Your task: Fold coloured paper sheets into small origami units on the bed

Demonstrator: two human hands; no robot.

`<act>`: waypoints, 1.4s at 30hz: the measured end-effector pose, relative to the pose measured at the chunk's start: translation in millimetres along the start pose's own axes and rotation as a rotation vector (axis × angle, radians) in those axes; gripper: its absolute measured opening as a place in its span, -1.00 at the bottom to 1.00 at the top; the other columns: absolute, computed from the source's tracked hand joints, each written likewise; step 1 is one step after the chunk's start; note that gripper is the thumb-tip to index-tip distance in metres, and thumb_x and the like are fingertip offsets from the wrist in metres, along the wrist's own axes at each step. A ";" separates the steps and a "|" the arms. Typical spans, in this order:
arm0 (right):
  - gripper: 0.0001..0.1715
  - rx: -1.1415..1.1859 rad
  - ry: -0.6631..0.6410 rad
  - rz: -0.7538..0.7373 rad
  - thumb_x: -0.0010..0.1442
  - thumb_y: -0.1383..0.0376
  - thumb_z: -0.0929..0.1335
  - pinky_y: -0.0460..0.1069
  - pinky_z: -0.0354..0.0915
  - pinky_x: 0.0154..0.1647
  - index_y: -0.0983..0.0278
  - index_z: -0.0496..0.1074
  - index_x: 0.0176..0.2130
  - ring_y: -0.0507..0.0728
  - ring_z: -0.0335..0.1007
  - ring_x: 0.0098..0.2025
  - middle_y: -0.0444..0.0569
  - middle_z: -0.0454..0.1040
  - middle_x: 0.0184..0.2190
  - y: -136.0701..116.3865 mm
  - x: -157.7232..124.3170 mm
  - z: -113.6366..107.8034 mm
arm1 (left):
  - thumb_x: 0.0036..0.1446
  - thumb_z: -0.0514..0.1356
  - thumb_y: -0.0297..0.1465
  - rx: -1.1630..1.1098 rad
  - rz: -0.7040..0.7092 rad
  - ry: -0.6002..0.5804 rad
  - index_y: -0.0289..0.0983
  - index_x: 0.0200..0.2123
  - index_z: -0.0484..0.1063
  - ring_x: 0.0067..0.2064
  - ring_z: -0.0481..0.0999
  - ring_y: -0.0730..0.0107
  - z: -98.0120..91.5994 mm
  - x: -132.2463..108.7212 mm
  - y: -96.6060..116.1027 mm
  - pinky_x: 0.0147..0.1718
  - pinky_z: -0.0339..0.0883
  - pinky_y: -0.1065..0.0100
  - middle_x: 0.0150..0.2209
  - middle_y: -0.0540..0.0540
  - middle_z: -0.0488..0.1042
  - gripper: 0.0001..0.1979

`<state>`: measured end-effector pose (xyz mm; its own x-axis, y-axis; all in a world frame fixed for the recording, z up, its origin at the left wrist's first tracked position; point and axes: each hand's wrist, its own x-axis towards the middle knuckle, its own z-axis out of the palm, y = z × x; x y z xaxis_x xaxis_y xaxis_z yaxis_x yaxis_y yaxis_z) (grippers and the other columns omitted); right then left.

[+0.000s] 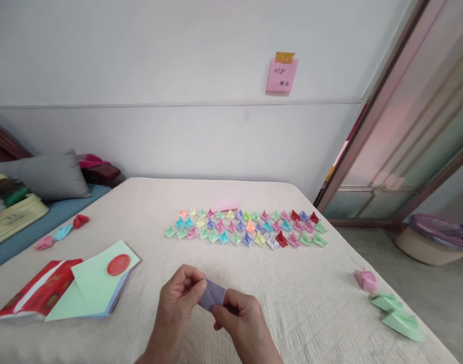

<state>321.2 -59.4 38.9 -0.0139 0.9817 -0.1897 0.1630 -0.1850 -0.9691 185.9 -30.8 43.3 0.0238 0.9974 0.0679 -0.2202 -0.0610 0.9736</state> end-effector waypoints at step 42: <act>-0.67 0.329 0.011 0.078 -0.03 0.16 0.42 -0.10 -0.02 -0.61 0.29 0.30 -0.63 0.00 0.28 -0.68 -0.16 0.37 -0.74 3.7 3.4 -2.6 | -0.10 0.09 -0.62 -0.047 -0.136 -0.182 -0.16 -0.05 0.25 -0.21 0.52 0.33 -2.7 1.0 5.3 -0.20 0.31 0.29 -0.07 -0.13 0.39 -0.50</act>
<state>324.3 -56.6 35.1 -0.0026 0.9642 -0.2652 -0.1636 -0.2621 -0.9511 182.1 -30.0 47.9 0.2307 0.9728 -0.0204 -0.2482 0.0791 0.9655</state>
